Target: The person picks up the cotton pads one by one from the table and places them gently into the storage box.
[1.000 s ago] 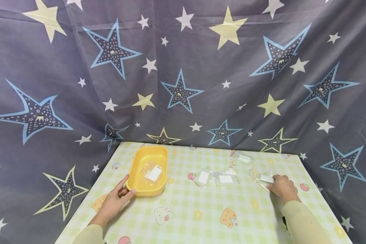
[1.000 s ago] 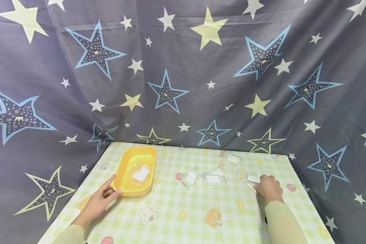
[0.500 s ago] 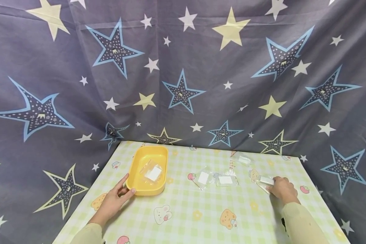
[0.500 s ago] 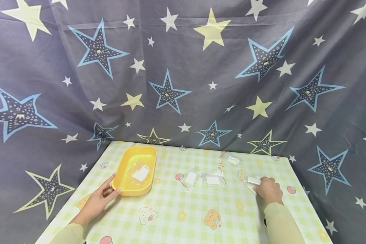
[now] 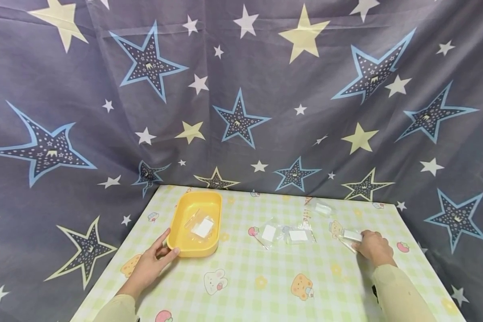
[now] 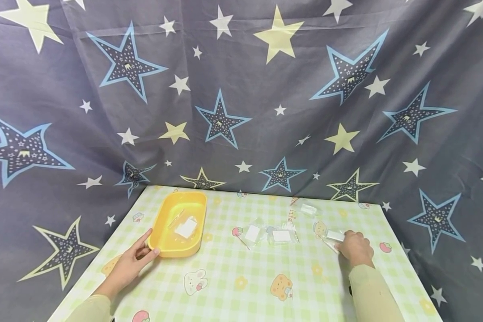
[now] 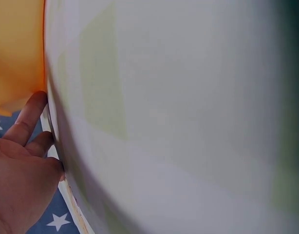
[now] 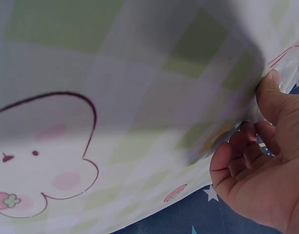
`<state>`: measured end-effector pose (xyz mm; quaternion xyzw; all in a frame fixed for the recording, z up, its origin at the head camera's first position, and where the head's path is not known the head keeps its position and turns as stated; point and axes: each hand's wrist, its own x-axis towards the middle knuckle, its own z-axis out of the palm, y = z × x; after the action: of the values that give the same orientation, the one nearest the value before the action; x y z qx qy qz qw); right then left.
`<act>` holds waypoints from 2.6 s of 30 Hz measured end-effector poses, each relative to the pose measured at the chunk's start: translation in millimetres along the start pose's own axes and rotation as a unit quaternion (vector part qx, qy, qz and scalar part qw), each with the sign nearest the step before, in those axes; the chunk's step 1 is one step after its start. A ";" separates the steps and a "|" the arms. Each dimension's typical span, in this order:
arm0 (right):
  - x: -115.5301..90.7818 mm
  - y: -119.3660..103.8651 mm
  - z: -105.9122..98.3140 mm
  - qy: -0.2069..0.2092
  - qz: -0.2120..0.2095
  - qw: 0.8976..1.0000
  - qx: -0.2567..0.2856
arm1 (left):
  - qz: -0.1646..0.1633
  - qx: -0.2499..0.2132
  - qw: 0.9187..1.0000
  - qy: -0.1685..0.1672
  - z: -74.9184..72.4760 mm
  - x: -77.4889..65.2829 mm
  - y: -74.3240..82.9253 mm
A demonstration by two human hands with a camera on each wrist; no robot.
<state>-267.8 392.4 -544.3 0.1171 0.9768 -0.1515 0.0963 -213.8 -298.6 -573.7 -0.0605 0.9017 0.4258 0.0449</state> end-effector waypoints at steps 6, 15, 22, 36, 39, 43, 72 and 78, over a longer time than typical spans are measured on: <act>-0.8 -1.0 1.4 0.006 0.006 1.000 0.002 | 0.003 0.004 1.000 0.001 0.2 1.8 -1.9; -2.8 -3.5 2.2 0.012 0.015 1.000 0.012 | 0.010 -0.001 1.000 0.003 0.5 2.9 -2.2; -3.7 -3.9 3.6 0.010 0.019 1.000 0.019 | 0.012 -0.010 1.000 0.002 -1.2 -2.6 0.1; -9.2 8.5 10.9 0.044 -0.020 0.996 0.073 | 0.011 -0.015 1.000 -0.001 -2.0 -0.9 1.3; -8.9 11.1 14.2 0.063 -0.035 0.993 0.088 | 0.017 -0.017 1.000 0.002 -2.4 0.5 3.0; -10.0 7.9 18.2 0.084 -0.048 0.990 0.101 | 0.016 -0.014 1.000 0.004 -2.4 0.4 4.4; -20.7 -10.0 5.7 0.135 -0.071 0.974 0.167 | 0.004 -0.012 1.000 0.002 -1.8 -4.1 2.3; -22.3 -10.4 3.4 0.137 -0.076 0.973 0.169 | -0.003 -0.015 1.000 0.002 -1.6 -2.6 1.1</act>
<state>-248.7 377.3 -539.7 0.0770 0.9469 -0.3038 -0.0714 -211.5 -298.9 -571.5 -0.0645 0.8951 0.4389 0.0437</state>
